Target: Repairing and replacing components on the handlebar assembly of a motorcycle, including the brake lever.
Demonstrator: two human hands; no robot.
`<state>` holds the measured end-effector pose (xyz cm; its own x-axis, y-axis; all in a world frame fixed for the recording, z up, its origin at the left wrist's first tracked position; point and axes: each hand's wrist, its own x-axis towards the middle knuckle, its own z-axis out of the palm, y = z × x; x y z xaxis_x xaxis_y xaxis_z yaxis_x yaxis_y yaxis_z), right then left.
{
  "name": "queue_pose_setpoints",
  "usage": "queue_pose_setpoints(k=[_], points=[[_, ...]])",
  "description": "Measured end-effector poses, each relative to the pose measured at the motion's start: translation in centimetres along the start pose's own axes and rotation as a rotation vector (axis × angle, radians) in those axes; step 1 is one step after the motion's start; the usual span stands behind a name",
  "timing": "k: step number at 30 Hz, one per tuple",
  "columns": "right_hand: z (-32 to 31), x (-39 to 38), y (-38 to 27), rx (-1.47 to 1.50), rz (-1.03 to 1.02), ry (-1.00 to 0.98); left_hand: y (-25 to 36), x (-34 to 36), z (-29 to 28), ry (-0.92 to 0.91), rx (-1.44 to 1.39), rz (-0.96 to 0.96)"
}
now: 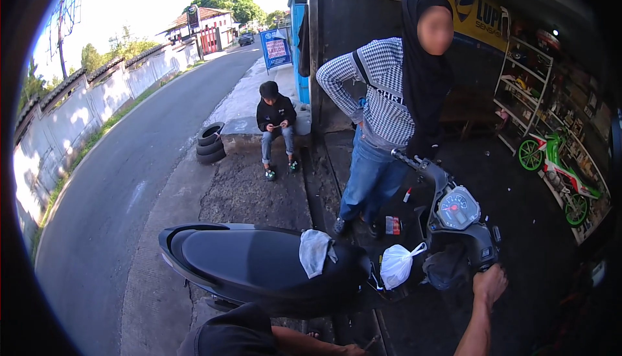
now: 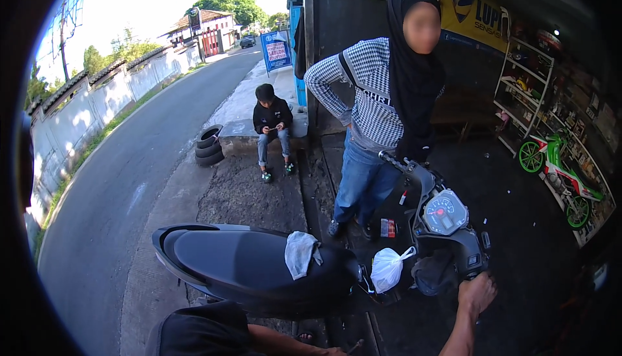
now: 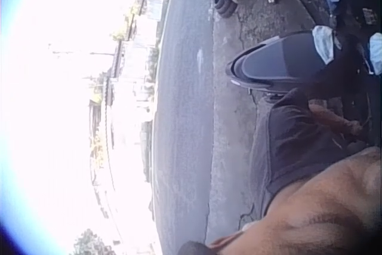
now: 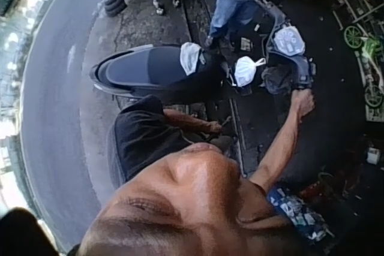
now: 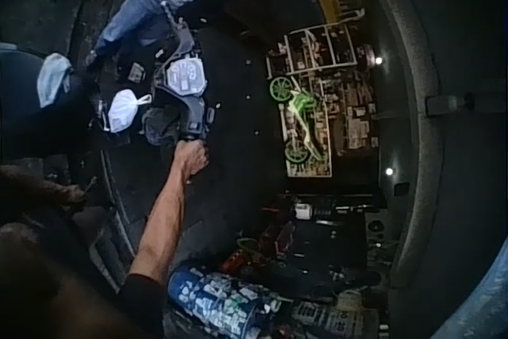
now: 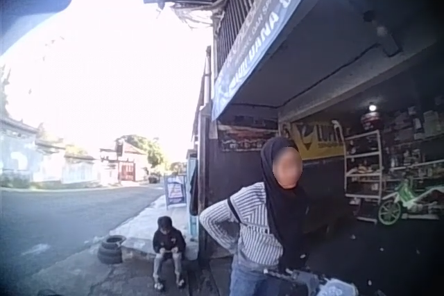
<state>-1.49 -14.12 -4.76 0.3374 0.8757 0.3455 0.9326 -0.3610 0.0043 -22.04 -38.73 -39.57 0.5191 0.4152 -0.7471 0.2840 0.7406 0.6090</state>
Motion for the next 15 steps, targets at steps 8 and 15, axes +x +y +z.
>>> queue_pose_setpoints(k=[8, 15], points=[[-1.6, 0.3, -0.9, 0.008, 0.133, -0.217, 3.3, -5.4, 1.3, -0.004, -0.087, -0.122], [-1.6, 1.1, 0.4, 0.156, 0.146, -0.302, 5.2, -5.8, 2.5, 0.042, -0.073, -0.129]])
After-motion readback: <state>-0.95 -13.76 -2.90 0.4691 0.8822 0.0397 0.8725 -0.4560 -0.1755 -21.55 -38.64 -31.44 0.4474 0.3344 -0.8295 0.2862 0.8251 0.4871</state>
